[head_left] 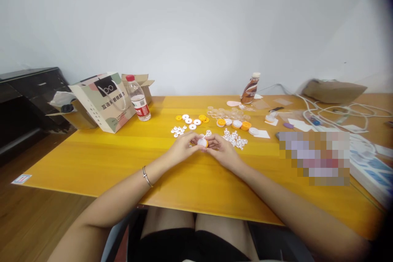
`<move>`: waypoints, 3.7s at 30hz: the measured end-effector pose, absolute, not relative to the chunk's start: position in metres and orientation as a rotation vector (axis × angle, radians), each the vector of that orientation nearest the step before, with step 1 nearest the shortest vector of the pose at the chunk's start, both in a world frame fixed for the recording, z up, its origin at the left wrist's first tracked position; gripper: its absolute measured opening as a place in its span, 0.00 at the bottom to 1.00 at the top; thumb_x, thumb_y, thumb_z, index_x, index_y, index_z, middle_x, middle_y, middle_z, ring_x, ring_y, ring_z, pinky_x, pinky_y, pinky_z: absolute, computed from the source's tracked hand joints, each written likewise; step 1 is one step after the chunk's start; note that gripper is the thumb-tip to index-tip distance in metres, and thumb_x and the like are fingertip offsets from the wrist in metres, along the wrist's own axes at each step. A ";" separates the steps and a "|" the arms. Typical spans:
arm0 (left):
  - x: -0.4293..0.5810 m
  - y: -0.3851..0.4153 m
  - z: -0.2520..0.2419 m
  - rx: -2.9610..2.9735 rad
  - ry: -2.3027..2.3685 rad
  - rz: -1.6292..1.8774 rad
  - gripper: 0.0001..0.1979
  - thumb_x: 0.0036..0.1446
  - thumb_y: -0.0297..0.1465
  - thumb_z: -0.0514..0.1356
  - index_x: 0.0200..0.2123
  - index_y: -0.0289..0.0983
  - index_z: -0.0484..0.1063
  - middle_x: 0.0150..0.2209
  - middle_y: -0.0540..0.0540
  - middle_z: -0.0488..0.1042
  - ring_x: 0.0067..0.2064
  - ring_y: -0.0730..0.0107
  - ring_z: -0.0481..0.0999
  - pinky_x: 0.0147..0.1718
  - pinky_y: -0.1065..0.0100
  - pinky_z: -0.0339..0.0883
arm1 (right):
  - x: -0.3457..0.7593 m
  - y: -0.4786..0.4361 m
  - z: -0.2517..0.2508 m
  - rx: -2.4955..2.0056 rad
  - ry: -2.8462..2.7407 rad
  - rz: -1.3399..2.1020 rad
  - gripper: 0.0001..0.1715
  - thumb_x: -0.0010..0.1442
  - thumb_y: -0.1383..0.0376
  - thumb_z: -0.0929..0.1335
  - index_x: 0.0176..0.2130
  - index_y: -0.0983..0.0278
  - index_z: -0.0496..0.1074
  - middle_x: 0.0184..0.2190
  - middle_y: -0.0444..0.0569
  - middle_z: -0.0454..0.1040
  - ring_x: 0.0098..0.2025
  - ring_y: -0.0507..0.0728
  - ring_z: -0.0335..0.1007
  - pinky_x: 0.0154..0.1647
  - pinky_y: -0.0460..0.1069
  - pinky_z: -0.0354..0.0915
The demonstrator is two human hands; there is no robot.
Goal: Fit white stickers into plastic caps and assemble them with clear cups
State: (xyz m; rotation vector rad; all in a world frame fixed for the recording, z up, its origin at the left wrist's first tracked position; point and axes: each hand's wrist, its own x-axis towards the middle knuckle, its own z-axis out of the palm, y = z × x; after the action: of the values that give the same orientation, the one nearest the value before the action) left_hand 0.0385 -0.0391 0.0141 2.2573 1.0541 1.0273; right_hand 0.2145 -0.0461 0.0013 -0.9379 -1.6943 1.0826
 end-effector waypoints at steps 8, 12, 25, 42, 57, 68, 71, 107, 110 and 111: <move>0.036 -0.043 0.015 2.325 1.013 1.042 0.12 0.50 0.37 0.60 0.34 0.35 0.71 0.31 0.46 0.71 0.35 0.71 0.70 0.37 0.70 0.63 | 0.214 -0.045 -0.005 -0.881 -1.661 1.140 0.11 0.46 0.66 0.70 0.33 0.61 0.66 0.30 0.45 0.74 0.33 0.53 0.71 0.37 0.50 0.66; 0.035 -0.045 0.019 2.264 1.009 0.979 0.13 0.49 0.37 0.61 0.35 0.34 0.71 0.32 0.46 0.72 0.34 0.71 0.70 0.36 0.71 0.63 | 0.212 -0.045 -0.010 -0.872 -1.678 1.164 0.13 0.47 0.65 0.70 0.34 0.61 0.65 0.31 0.46 0.73 0.34 0.53 0.70 0.38 0.50 0.66; 0.045 -0.063 0.020 2.628 0.952 0.502 0.13 0.50 0.36 0.59 0.38 0.37 0.69 0.35 0.46 0.71 0.36 0.68 0.69 0.37 0.69 0.62 | 0.261 -0.009 0.003 -1.049 -1.987 0.908 0.13 0.50 0.65 0.66 0.39 0.62 0.65 0.31 0.47 0.71 0.34 0.54 0.69 0.39 0.52 0.66; 0.037 -0.024 -0.002 2.814 1.294 0.596 0.10 0.57 0.35 0.52 0.36 0.38 0.71 0.36 0.46 0.72 0.41 0.65 0.69 0.39 0.65 0.58 | 0.239 -0.014 -0.004 -1.140 -2.205 0.426 0.13 0.52 0.56 0.66 0.30 0.64 0.68 0.27 0.47 0.69 0.30 0.54 0.63 0.32 0.48 0.59; 0.036 -0.025 -0.004 2.805 1.322 0.650 0.08 0.58 0.32 0.51 0.32 0.37 0.68 0.33 0.47 0.71 0.37 0.68 0.69 0.36 0.68 0.57 | 0.287 0.005 0.020 -1.444 -2.120 0.416 0.15 0.56 0.57 0.59 0.24 0.63 0.64 0.20 0.44 0.66 0.23 0.51 0.60 0.24 0.45 0.54; 0.036 -0.029 -0.003 2.781 1.228 0.716 0.08 0.57 0.31 0.50 0.31 0.36 0.66 0.31 0.46 0.69 0.35 0.69 0.68 0.35 0.69 0.59 | 0.293 0.001 0.020 -1.493 -2.354 0.612 0.18 0.40 0.52 0.71 0.23 0.62 0.65 0.19 0.42 0.66 0.20 0.50 0.58 0.19 0.45 0.51; 0.037 -0.030 -0.002 2.781 1.214 0.721 0.08 0.57 0.31 0.50 0.31 0.36 0.66 0.31 0.46 0.69 0.35 0.70 0.68 0.34 0.69 0.59 | 0.291 0.000 0.019 -1.488 -2.341 0.630 0.14 0.43 0.54 0.70 0.24 0.62 0.67 0.19 0.41 0.66 0.20 0.50 0.58 0.19 0.45 0.51; 0.043 -0.027 0.000 2.185 1.032 1.173 0.08 0.53 0.29 0.56 0.38 0.35 0.70 0.32 0.47 0.75 0.34 0.72 0.74 0.37 0.69 0.68 | 0.221 -0.017 -0.005 -1.085 -1.381 1.300 0.15 0.46 0.56 0.69 0.30 0.65 0.75 0.25 0.45 0.75 0.27 0.52 0.69 0.33 0.48 0.66; 0.044 -0.029 0.002 2.192 1.027 1.232 0.08 0.54 0.30 0.56 0.38 0.35 0.70 0.34 0.46 0.74 0.35 0.72 0.73 0.38 0.69 0.67 | 0.217 -0.019 -0.005 -1.075 -1.381 1.331 0.16 0.46 0.56 0.69 0.30 0.66 0.75 0.23 0.46 0.74 0.26 0.51 0.68 0.32 0.48 0.66; 0.044 -0.029 0.002 2.207 1.038 1.250 0.08 0.54 0.30 0.56 0.37 0.35 0.70 0.34 0.46 0.74 0.35 0.72 0.73 0.38 0.69 0.67 | 0.216 -0.021 -0.005 -1.054 -1.363 1.370 0.15 0.46 0.56 0.70 0.29 0.66 0.76 0.23 0.47 0.75 0.27 0.51 0.68 0.34 0.48 0.67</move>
State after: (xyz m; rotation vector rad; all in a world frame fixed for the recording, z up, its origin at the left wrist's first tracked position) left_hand 0.0435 -0.0290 0.0019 2.2068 1.0377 1.2502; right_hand 0.2158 -0.0206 -0.0047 -1.0543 -1.3635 1.3698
